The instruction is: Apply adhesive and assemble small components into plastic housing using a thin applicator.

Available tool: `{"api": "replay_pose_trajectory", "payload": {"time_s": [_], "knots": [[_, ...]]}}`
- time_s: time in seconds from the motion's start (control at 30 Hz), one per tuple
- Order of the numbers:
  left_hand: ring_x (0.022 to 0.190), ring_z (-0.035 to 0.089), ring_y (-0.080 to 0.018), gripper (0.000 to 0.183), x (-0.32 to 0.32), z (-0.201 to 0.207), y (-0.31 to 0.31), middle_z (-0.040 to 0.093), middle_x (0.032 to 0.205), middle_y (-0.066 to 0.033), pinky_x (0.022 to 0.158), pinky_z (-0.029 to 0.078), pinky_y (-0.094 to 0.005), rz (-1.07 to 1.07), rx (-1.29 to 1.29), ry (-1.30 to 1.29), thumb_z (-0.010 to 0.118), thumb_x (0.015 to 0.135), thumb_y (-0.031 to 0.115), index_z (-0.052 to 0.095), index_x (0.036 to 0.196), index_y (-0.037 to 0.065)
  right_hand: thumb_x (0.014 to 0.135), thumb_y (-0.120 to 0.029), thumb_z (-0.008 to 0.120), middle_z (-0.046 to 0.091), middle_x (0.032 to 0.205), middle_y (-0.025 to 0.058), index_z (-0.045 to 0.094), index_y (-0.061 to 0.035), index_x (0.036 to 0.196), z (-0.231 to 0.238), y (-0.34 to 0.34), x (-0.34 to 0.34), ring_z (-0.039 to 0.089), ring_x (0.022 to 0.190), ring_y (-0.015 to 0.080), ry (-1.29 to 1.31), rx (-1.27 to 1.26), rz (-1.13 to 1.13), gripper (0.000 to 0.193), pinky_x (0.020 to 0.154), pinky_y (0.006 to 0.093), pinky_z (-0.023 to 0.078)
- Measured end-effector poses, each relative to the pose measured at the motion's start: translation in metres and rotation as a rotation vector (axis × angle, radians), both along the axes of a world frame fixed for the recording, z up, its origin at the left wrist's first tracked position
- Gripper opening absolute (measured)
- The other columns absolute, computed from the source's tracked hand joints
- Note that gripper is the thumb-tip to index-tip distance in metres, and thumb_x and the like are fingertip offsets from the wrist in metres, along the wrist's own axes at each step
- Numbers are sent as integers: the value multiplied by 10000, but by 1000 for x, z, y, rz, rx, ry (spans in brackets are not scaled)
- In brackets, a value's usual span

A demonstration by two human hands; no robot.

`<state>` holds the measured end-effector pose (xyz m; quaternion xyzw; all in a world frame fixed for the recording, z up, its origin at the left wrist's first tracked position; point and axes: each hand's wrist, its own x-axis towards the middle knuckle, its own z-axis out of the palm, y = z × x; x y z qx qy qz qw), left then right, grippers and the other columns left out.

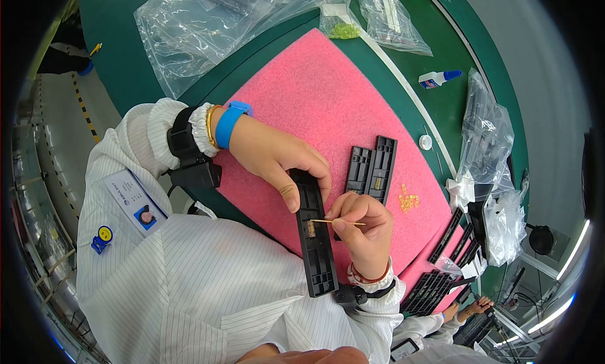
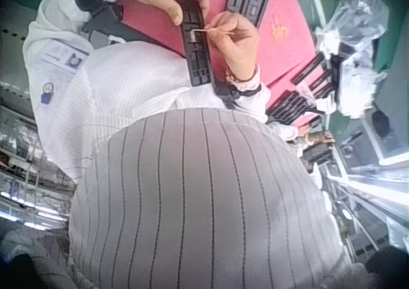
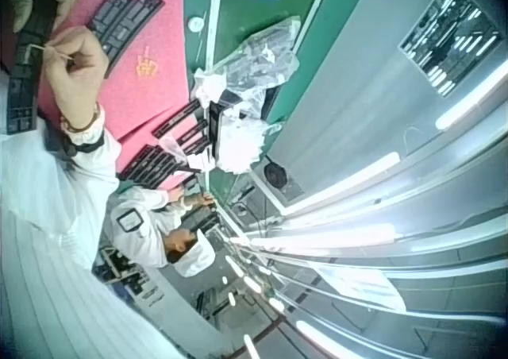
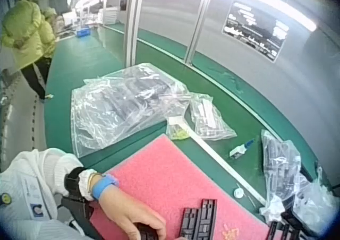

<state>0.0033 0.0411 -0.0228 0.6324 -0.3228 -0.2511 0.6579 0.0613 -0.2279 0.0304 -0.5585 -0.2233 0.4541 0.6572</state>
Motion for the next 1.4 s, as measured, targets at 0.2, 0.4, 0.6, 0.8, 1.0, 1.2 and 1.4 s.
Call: {"api": "replay_pose_trajectory", "payload": {"time_s": [0.2, 0.4, 0.6, 0.8, 1.0, 1.2, 1.4], "knots": [[1135, 630, -299, 557, 0, 0, 1, 631, 1218, -136, 979, 486, -415, 3, -6, 4, 798, 949, 368, 607, 1312, -8, 866, 126, 717, 639, 843, 61, 621, -22, 834, 0, -1, 0, 645, 881, 197, -18, 10, -12, 179, 820, 325, 499], [1135, 628, -297, 558, -1, 0, 1, 626, 1221, -138, 979, 485, -412, 6, -12, -7, 793, 954, 372, 603, 1314, -10, 844, 110, 750, 663, 819, 63, 658, -29, 846, 2, -2, 1, 648, 880, 211, -92, -9, -23, 166, 824, 345, 498], [1130, 624, -293, 565, 0, 0, 1, 619, 1223, -136, 976, 484, -411, -2, -12, -15, 790, 955, 381, 599, 1317, -8, 820, 96, 770, 665, 799, 64, 667, -36, 845, 1, -4, 2, 648, 888, 226, -156, 12, -34, 170, 829, 358, 496], [1128, 623, -291, 568, -1, -1, 1, 617, 1219, -134, 975, 482, -410, -4, -8, -11, 786, 956, 391, 598, 1316, -7, 802, 110, 763, 663, 804, 68, 665, -28, 840, 0, -3, 2, 644, 889, 225, -175, -2, -17, 174, 830, 357, 493], [1130, 622, -291, 564, -1, -1, 1, 617, 1219, -132, 978, 481, -409, -2, -5, -7, 789, 956, 381, 598, 1318, -7, 797, 114, 761, 668, 809, 69, 672, -25, 840, 0, -2, 2, 643, 886, 221, -188, 3, -6, 171, 828, 356, 494], [1135, 623, -289, 558, -1, 0, 1, 619, 1224, -132, 982, 481, -408, -6, 1, -1, 793, 954, 366, 599, 1321, -7, 804, 106, 769, 659, 788, 52, 680, -25, 840, -1, -3, 1, 640, 873, 213, -178, -4, -6, 162, 825, 354, 492], [1138, 624, -290, 556, -1, -1, 1, 622, 1227, -135, 982, 484, -408, -3, -3, -2, 794, 954, 366, 602, 1318, -8, 813, 97, 777, 646, 768, 41, 685, -23, 843, -1, -1, 1, 633, 863, 208, -186, -13, -1, 154, 826, 350, 488]]}}
